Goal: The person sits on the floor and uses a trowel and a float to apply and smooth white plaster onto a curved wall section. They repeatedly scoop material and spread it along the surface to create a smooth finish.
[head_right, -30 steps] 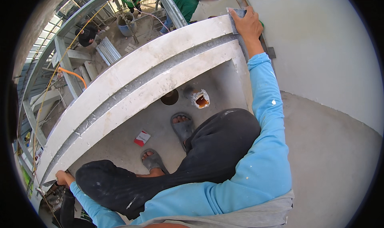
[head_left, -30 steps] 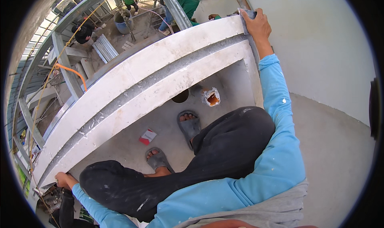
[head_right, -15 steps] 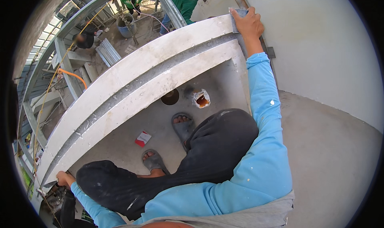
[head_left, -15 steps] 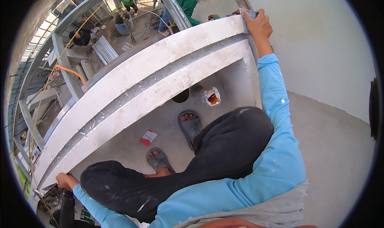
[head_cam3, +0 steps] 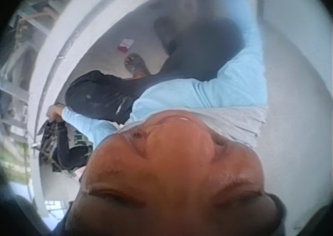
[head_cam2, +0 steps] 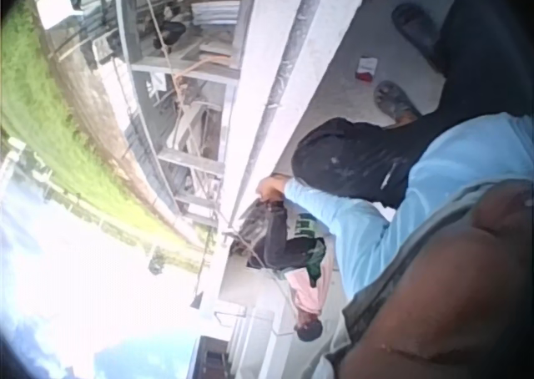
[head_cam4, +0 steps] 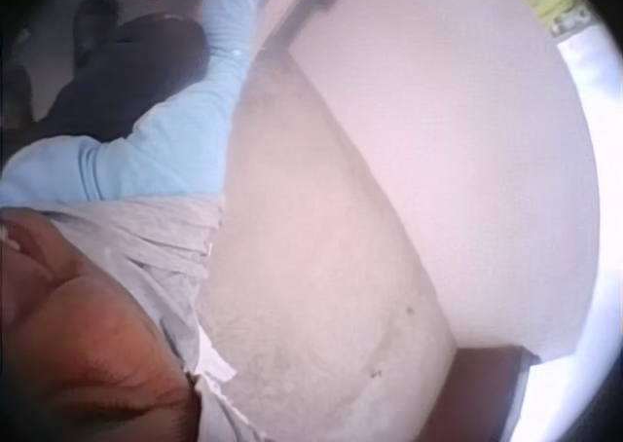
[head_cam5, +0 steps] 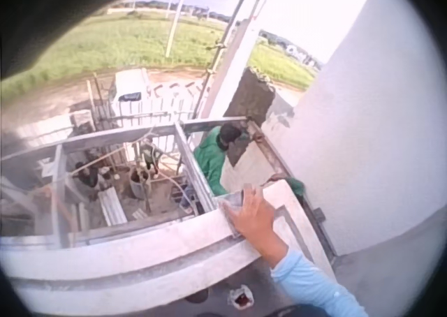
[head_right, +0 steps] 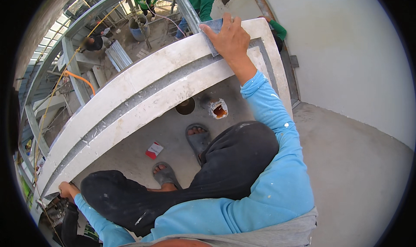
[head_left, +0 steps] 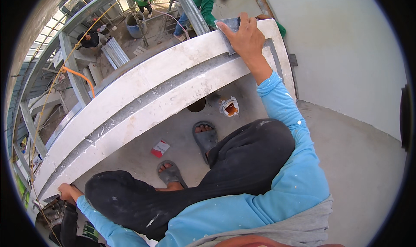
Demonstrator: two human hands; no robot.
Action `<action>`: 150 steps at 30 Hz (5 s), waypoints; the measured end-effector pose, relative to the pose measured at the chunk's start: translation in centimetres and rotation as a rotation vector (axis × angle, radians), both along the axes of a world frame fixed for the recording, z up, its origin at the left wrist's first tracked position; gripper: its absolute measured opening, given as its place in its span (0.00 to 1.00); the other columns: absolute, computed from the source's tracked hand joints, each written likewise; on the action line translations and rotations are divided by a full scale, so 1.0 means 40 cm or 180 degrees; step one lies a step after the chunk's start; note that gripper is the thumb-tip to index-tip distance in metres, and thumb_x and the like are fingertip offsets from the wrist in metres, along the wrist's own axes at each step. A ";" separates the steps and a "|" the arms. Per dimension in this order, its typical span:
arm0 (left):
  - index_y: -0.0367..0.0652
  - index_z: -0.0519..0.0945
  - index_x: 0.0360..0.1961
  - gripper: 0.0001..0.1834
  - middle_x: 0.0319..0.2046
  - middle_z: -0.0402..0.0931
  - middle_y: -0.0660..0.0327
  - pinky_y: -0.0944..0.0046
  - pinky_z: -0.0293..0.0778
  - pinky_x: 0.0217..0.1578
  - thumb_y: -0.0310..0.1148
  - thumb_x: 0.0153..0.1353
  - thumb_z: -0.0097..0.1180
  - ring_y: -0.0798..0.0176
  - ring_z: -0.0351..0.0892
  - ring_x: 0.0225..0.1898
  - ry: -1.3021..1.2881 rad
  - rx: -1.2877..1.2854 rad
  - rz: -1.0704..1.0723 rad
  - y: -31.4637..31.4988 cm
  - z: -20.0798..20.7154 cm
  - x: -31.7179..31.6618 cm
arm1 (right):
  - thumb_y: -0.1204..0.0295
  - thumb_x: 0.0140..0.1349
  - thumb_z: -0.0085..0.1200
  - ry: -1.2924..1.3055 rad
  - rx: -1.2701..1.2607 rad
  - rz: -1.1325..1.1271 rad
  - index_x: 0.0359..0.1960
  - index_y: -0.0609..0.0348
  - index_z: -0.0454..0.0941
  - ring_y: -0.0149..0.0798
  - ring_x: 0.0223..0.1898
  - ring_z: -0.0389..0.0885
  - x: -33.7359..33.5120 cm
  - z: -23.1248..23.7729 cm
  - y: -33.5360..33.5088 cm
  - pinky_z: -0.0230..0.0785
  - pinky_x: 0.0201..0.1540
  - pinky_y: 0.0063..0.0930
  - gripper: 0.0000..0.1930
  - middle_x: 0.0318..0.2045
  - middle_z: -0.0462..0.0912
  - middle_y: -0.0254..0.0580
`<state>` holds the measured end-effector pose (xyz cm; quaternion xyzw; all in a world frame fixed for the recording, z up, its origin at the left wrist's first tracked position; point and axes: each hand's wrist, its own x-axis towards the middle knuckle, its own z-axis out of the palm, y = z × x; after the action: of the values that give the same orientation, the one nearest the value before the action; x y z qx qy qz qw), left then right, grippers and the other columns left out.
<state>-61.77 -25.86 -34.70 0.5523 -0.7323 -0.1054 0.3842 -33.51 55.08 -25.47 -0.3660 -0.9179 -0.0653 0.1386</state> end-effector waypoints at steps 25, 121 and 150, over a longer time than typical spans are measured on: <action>0.25 0.74 0.49 0.26 0.43 0.82 0.33 0.44 0.77 0.49 0.43 0.65 0.52 0.34 0.83 0.44 -0.0370 0.0856 -0.1162 -0.242 -0.024 0.088 | 0.79 0.50 0.68 -0.0332 -0.0786 0.3937 0.44 0.50 0.81 0.46 0.46 0.83 -0.175 0.236 -0.168 0.79 0.51 0.39 0.18 0.45 0.82 0.40; 0.47 0.76 0.46 0.18 0.37 0.84 0.52 0.44 0.74 0.39 0.44 0.63 0.65 0.41 0.83 0.41 -0.2159 0.0802 -0.3380 0.291 0.429 0.516 | 0.94 0.47 0.54 0.1175 -0.2977 0.4589 0.64 0.45 0.78 0.54 0.60 0.74 -0.413 0.009 -1.040 0.69 0.63 0.42 0.40 0.57 0.74 0.49; 0.44 0.77 0.43 0.17 0.29 0.82 0.53 0.48 0.72 0.30 0.47 0.66 0.59 0.40 0.80 0.29 -0.2008 0.0461 -0.3896 0.441 0.780 0.661 | 0.77 0.64 0.62 0.1831 -0.3725 0.4887 0.49 0.59 0.80 0.44 0.38 0.88 -0.490 0.347 -1.046 0.78 0.41 0.33 0.12 0.39 0.87 0.47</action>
<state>-35.34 -8.24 -3.52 0.0682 -0.9800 -0.1862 -0.0136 -53.12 13.25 -11.60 0.3121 -0.7248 0.5935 0.1580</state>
